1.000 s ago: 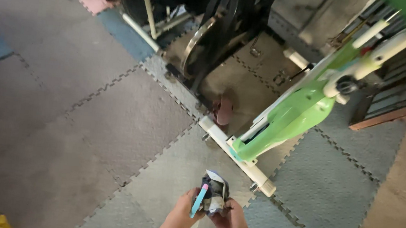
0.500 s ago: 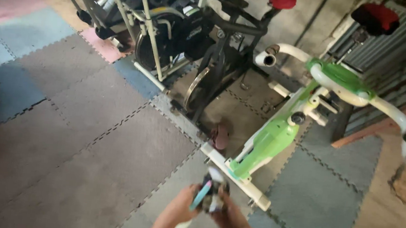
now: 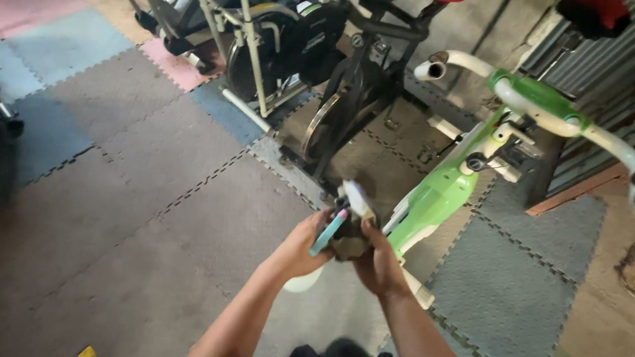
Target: Cleaning a stationary exercise bike using a cloth and a spray bottle.
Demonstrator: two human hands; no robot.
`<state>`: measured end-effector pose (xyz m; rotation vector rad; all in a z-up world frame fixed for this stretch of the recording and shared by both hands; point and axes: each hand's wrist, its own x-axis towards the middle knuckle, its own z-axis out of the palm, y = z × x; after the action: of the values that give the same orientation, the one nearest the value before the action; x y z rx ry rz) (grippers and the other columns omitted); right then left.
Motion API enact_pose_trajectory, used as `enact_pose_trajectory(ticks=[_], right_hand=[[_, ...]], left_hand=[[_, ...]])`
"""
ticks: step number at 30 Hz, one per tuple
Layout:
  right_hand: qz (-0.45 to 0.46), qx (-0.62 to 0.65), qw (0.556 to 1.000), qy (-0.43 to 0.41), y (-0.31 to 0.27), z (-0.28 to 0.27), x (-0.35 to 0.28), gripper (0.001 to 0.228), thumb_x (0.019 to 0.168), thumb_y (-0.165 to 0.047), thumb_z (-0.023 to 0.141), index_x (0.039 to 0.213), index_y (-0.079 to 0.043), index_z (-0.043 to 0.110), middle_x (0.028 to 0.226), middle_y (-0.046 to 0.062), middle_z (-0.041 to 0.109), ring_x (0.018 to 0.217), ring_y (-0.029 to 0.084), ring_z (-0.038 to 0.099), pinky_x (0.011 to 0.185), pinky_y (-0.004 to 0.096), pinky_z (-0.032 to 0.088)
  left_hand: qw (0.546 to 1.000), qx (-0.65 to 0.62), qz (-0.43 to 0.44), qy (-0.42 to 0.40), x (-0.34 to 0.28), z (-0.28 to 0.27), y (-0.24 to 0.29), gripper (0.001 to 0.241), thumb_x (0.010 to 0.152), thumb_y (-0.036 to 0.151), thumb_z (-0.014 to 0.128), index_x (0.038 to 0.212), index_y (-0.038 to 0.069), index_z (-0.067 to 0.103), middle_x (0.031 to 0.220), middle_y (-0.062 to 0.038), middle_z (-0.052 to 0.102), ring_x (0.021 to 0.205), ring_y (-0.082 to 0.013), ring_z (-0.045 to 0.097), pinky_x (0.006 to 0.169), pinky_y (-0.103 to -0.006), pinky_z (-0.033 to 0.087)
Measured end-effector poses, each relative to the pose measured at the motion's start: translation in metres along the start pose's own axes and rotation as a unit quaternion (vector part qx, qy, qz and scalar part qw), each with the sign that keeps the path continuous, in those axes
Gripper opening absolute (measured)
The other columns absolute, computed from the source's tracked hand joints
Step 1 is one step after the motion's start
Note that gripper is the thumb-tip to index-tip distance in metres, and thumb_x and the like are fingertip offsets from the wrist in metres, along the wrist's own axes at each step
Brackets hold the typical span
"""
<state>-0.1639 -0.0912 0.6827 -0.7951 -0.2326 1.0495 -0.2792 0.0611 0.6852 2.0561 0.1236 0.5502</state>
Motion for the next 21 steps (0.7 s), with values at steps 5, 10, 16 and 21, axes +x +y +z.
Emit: enact_pose_trajectory(ticks=[5, 10, 16, 21], right_hand=[[-0.033, -0.020, 0.999, 0.005, -0.013, 0.004, 0.025, 0.042, 0.105, -0.029, 0.052, 0.139, -0.006, 0.057, 0.126, 0.008, 0.069, 0.111, 0.022, 0.066, 0.096, 0.039, 0.051], [-0.038, -0.037, 0.998, 0.024, -0.034, 0.012, 0.069, 0.042, 0.105, -0.029, 0.049, 0.138, -0.004, 0.055, 0.127, 0.011, 0.068, 0.113, 0.025, 0.066, 0.100, 0.043, 0.052], [0.017, 0.026, 0.999, 0.007, -0.077, 0.014, 0.156, 0.049, 0.104, -0.043, 0.042, 0.137, -0.010, 0.059, 0.129, 0.008, 0.068, 0.113, 0.025, 0.066, 0.098, 0.042, 0.051], [0.002, 0.068, 0.997, 0.042, -0.125, 0.015, 0.236, 0.048, 0.100, -0.046, 0.053, 0.131, -0.010, 0.061, 0.121, 0.008, 0.071, 0.107, 0.027, 0.069, 0.093, 0.044, 0.058]], left_hand=[[1.000, 0.012, -0.019, 0.015, 0.024, -0.012, -0.006, 0.084, 0.067, 0.008, 0.076, 0.145, -0.002, 0.045, 0.135, -0.026, 0.059, 0.130, -0.0423, 0.054, 0.108, -0.0434, 0.045], [0.999, 0.040, 0.013, 0.024, 0.058, -0.032, -0.022, 0.084, 0.069, 0.008, 0.079, 0.145, -0.005, 0.045, 0.136, -0.030, 0.058, 0.131, -0.0436, 0.054, 0.109, -0.0440, 0.045], [0.999, -0.023, -0.015, 0.040, 0.136, -0.063, -0.034, 0.078, 0.074, 0.006, 0.076, 0.147, -0.003, 0.048, 0.129, -0.026, 0.066, 0.125, -0.0407, 0.063, 0.102, -0.0410, 0.050], [0.997, 0.050, 0.028, 0.061, 0.215, -0.070, -0.083, 0.079, 0.077, 0.009, 0.075, 0.148, -0.002, 0.042, 0.137, -0.030, 0.058, 0.129, -0.0465, 0.054, 0.104, -0.0468, 0.046]])
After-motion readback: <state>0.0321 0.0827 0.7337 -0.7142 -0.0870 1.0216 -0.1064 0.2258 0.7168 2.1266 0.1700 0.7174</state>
